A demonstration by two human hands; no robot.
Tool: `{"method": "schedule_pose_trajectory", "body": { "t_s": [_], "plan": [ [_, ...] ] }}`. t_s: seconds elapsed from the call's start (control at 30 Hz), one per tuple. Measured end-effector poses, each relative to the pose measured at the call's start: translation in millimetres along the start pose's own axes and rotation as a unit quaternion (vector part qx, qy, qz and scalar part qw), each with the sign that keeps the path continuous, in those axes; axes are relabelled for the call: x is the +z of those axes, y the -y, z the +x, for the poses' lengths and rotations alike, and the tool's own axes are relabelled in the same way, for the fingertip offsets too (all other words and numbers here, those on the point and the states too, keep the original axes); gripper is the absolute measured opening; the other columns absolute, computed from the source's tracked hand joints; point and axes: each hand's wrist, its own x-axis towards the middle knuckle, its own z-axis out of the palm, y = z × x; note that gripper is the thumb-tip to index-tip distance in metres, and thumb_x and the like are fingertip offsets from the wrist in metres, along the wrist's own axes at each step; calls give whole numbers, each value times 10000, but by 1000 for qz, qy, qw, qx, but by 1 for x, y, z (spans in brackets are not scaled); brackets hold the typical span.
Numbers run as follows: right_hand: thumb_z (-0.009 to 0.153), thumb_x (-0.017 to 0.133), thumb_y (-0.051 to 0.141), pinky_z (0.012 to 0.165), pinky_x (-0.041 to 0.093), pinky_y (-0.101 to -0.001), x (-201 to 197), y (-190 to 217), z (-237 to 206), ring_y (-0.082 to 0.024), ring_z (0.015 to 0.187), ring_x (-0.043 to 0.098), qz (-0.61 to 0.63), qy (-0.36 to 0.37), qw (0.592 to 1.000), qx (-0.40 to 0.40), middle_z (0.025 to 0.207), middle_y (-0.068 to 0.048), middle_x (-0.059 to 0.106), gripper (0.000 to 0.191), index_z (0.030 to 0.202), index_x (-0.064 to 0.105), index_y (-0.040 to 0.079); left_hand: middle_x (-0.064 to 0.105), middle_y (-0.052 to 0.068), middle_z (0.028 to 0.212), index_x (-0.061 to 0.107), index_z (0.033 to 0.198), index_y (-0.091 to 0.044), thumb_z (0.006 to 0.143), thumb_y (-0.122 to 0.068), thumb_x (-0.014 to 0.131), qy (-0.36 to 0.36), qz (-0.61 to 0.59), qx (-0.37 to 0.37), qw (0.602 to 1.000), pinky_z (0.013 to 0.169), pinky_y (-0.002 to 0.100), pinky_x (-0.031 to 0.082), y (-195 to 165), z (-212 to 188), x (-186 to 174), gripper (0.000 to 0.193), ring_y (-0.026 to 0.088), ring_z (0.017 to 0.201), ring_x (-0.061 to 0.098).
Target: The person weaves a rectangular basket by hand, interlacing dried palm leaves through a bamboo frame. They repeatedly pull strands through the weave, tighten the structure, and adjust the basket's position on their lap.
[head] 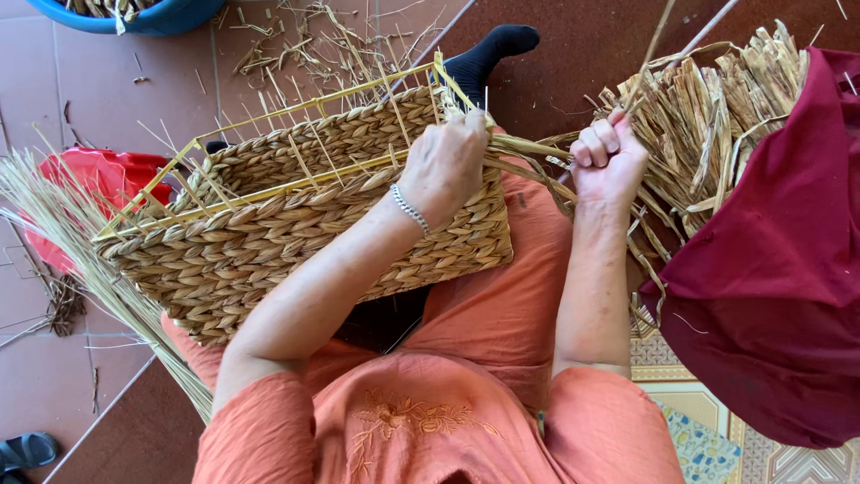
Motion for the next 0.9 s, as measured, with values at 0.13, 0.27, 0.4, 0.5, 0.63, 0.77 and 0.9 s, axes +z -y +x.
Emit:
{"method": "schedule_pose_trajectory", "body": {
  "t_s": [0.13,0.27,0.4,0.5,0.63,0.77,0.9],
  "plan": [
    [1129,434,217,626,518,-365,0,2,-3,-185,605,541,-85,-67,993,-47,715,-49,533,282,1064,631,26,700,233,866,648,939,26,992,-200,629,-1,-64,-9,998,741,489,559,14,6,1,233,389,821,703],
    [1111,423,330,704,661,-387,9,14,-23,-232,802,768,-440,-155,881,-82,917,-133,743,380,1160,643,24,690,244,834,665,883,41,924,-165,659,-38,-100,29,994,785,514,542,19,5,-8,210,426,837,690],
    [1195,503,430,718,655,-348,17,19,-68,-218,797,780,-722,-139,673,-87,945,-176,775,528,1178,715,-53,690,218,664,746,806,12,879,-93,645,-17,-136,36,990,808,465,561,12,15,-16,163,367,745,718],
    [1158,597,319,747,664,-384,18,2,-89,-231,902,764,-780,97,563,-255,1129,-174,761,351,1296,658,2,676,132,563,715,878,13,929,-65,518,103,-268,-85,954,577,389,638,8,18,-20,218,246,496,720],
    [1109,642,221,685,625,-329,21,-31,-75,-225,836,715,-831,225,393,-324,1000,-150,720,394,1401,578,-34,659,94,509,716,871,14,905,-31,504,54,-242,-22,969,537,312,609,9,15,-25,220,169,392,675],
    [1058,691,100,525,553,-298,21,-57,-85,-183,639,634,-858,240,331,-311,792,-99,656,328,1342,629,-53,671,88,533,717,869,15,921,-56,515,58,-247,-11,967,521,306,609,15,13,-28,220,177,395,678],
    [1029,747,91,546,538,-284,24,-48,-90,-209,705,643,-840,254,338,-339,839,-116,680,180,1172,721,-15,681,75,573,712,868,13,960,-145,570,73,-235,-43,968,462,348,605,13,13,-23,232,182,410,672]
  ]
}}
